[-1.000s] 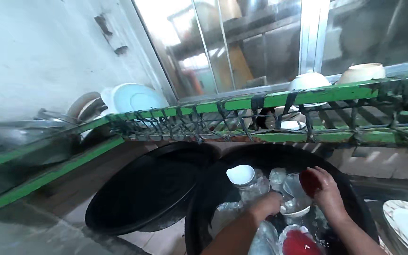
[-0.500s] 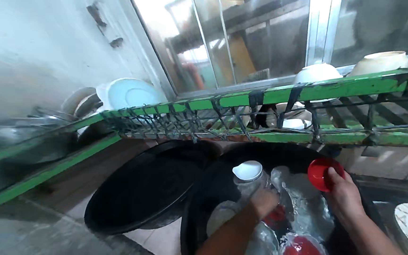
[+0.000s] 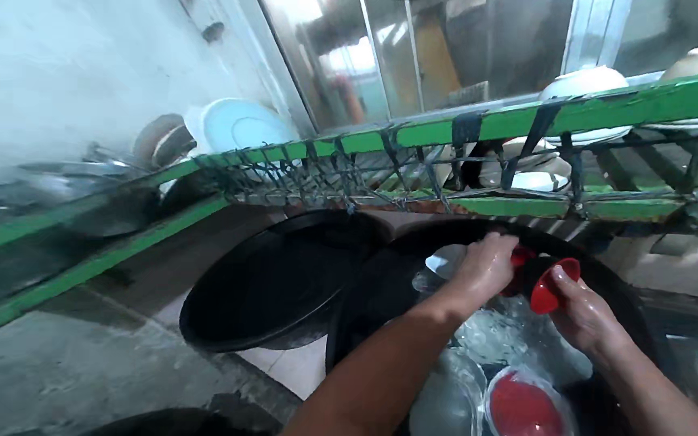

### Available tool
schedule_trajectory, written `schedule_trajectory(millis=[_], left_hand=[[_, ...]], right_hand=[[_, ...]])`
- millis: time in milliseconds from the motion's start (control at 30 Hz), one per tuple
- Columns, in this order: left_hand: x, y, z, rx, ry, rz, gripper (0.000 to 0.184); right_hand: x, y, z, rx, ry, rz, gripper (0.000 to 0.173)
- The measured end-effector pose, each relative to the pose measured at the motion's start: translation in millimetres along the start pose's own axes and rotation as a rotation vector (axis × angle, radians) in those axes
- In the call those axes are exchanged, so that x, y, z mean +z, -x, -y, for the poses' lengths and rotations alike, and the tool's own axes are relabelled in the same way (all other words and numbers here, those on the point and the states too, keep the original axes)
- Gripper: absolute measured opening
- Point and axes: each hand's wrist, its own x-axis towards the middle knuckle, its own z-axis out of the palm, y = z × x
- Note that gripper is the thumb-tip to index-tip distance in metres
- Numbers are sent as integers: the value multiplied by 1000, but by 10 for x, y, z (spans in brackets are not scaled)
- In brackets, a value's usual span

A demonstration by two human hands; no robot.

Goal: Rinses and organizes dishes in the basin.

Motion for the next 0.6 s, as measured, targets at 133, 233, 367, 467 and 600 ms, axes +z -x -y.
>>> schedule_trajectory(millis=[133,233,367,467,600], left_hand=[[9,15,-61,-122,593,98,30],[-69,149,186,-100,693,239,37],[-244,364,853,-183,62,400,35],[-145,582,1328,-356,-134,635,44],[176,845,1762,-413,-52,676,51]], right_hand=[[13,-16,4,-7,-30,-54,44],[-10,-55,10,39,1,-191,57],[-24,-112,-28,100,32,-334,46],[-50,-155,-54,122,8,-358,44],[-58,-161,-64,123,14,-362,46]])
